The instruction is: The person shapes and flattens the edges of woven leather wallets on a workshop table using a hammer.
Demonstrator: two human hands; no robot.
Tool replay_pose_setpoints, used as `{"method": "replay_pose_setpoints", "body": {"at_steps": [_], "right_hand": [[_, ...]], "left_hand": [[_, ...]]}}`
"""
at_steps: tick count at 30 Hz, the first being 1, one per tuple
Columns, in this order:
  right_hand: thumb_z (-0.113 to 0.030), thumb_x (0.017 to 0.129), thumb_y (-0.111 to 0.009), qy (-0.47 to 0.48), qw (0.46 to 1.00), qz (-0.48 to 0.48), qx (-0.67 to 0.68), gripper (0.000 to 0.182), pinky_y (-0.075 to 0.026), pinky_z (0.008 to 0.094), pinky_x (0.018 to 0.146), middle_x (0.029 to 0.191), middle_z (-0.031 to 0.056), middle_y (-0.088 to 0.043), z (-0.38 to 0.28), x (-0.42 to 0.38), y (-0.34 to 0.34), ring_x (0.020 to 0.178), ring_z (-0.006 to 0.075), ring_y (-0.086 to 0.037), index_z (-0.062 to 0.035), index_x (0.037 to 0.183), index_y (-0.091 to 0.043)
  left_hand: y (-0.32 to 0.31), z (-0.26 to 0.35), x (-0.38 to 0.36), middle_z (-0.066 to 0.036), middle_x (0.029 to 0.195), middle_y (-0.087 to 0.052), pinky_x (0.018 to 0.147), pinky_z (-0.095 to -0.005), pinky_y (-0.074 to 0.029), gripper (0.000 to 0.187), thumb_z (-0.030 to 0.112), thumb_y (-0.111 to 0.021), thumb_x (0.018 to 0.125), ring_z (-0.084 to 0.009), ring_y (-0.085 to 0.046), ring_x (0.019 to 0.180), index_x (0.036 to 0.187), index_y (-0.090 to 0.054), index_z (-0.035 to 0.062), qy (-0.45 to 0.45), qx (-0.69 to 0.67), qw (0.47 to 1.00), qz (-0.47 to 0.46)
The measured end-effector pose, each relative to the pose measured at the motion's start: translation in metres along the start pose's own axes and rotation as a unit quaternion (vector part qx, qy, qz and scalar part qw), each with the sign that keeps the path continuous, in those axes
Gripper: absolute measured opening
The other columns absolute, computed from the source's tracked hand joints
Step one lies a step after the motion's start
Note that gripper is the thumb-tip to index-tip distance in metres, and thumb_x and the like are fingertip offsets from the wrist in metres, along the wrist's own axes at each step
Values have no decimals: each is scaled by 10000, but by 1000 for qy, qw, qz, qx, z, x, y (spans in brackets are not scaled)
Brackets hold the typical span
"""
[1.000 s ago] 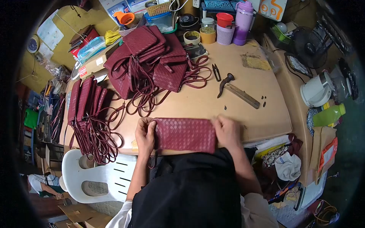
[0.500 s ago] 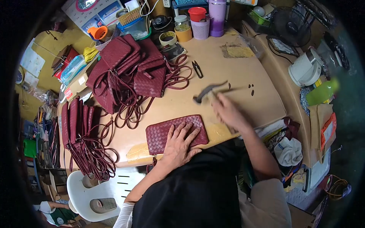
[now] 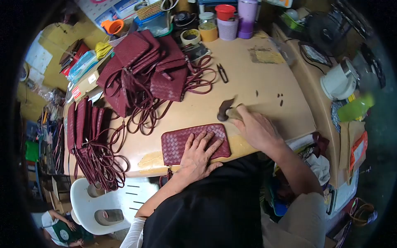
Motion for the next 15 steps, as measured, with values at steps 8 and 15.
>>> {"method": "replay_pose_setpoints", "body": {"at_steps": [8,15], "right_hand": [[-280,955,-530,20,1000,-14,1,312,-455,561,716,854,293,-625,-5,3,-32,836,497,-589,-15,1107,-465],[-191,923,-566,-82,992,70,-63,398,-443,552,777,981,285,-613,39,25,-22,902,480,-581,-43,1282,-474]], "left_hand": [[13,-2,-25,-157,1387,-441,1099,-487,-286,673,402,-674,822,-360,-394,1293,1383,-456,102,-89,-131,987,16],[69,-134,-110,-164,1037,-539,840,-447,-413,502,406,-718,800,-345,-511,1007,1126,-599,43,347,-1,918,191]]}}
Point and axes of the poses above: each hand's wrist, its own x-axis towards the middle knuckle, its own y-axis out of the back of the hand, z = x × y, the point moved 10 cm from there along x, towards the middle knuckle
